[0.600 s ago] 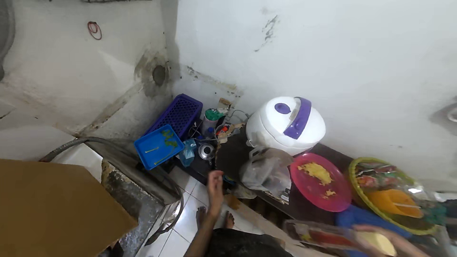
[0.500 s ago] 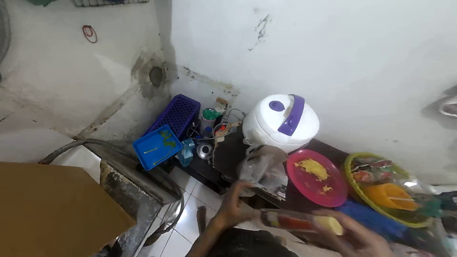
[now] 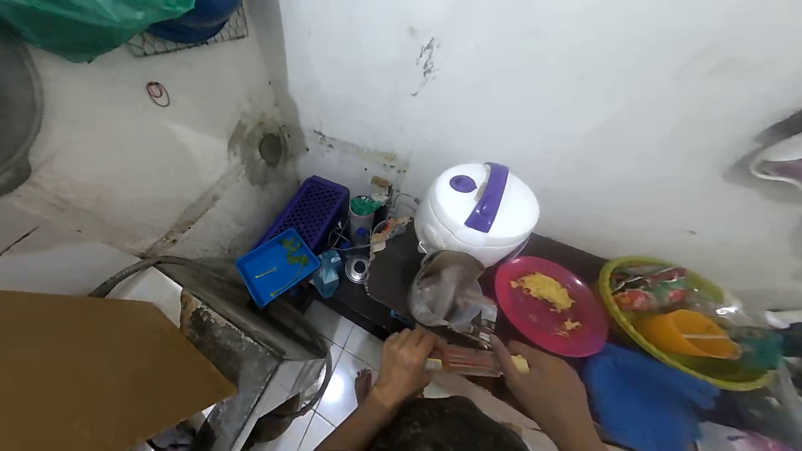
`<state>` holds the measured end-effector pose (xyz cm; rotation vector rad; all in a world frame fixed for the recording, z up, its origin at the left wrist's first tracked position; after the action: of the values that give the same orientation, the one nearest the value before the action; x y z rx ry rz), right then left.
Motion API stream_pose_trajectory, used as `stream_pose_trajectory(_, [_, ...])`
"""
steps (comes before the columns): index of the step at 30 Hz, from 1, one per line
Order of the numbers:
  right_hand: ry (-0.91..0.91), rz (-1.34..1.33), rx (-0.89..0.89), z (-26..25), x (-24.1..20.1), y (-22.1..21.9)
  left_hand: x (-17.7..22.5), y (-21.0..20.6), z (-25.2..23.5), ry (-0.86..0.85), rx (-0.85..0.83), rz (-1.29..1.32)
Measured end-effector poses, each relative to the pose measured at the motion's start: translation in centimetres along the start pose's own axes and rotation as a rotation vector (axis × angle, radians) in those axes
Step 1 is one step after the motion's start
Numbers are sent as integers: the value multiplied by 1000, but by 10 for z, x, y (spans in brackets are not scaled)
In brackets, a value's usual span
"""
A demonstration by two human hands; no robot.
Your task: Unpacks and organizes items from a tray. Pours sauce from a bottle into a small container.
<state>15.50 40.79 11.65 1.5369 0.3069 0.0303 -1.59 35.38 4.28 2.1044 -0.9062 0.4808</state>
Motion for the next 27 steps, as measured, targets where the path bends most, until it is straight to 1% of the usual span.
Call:
stream_pose_trajectory(1, [-29, -45, -50, -3, 3, -3, 2, -2, 3, 17, 3, 7])
stream_pose_trajectory(2, [-39, -94, -60, -4, 5, -6, 4, -4, 5, 45, -9, 36])
stream_pose_trajectory(3, [-30, -127, -13, -5, 6, -7, 6, -6, 7, 87, -34, 84])
stream_pose_trajectory(5, [26, -164, 160, -5, 5, -7, 11, -5, 7, 187, -99, 206])
stream_pose_trajectory(7, [86, -226, 290, -6, 6, -5, 15, -2, 1, 239, -155, 283])
stream_pose_trajectory(10, [209, -313, 399, -10, 8, 4, 20, 6, -16, 283, -255, 369])
stream_pose_trajectory(13, [459, -302, 482, -13, 0, 24, 27, 0, -19, 447, -467, 678])
stream_pose_trajectory(15, [652, -295, 481, -13, -6, 35, 32, -5, -13, 496, -598, 891])
stream_pose_trajectory(17, [798, -299, 484, -14, -9, 42, 31, -5, -14, 489, -690, 1027])
stream_pose_trajectory(19, [885, -293, 500, -15, -11, 51, 27, 0, -25, 458, -759, 1082])
stream_pose_trajectory(21, [945, -297, 532, -12, -15, 61, 24, 4, -36, 450, -891, 1163])
stream_pose_trajectory(23, [1005, -322, 566, -6, -21, 70, 21, -1, -34, 450, -1104, 1350])
stream_pose_trajectory(25, [1085, -348, 602, 4, -28, 76, 20, -10, -22, 516, -1337, 1611])
stream_pose_trajectory(27, [1156, -355, 650, 11, -33, 79, 20, -14, -14, 560, -1457, 1803])
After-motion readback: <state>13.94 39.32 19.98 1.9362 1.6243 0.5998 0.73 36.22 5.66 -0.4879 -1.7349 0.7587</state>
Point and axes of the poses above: each hand's wrist, its own z-axis away from the middle knuckle, its own y-axis out of the back of the hand, x = y × z, the point moved 5 cm from there along -z, towards the middle knuckle, and after that the axes turned 15 degrees about z, right-handed, at the moved point
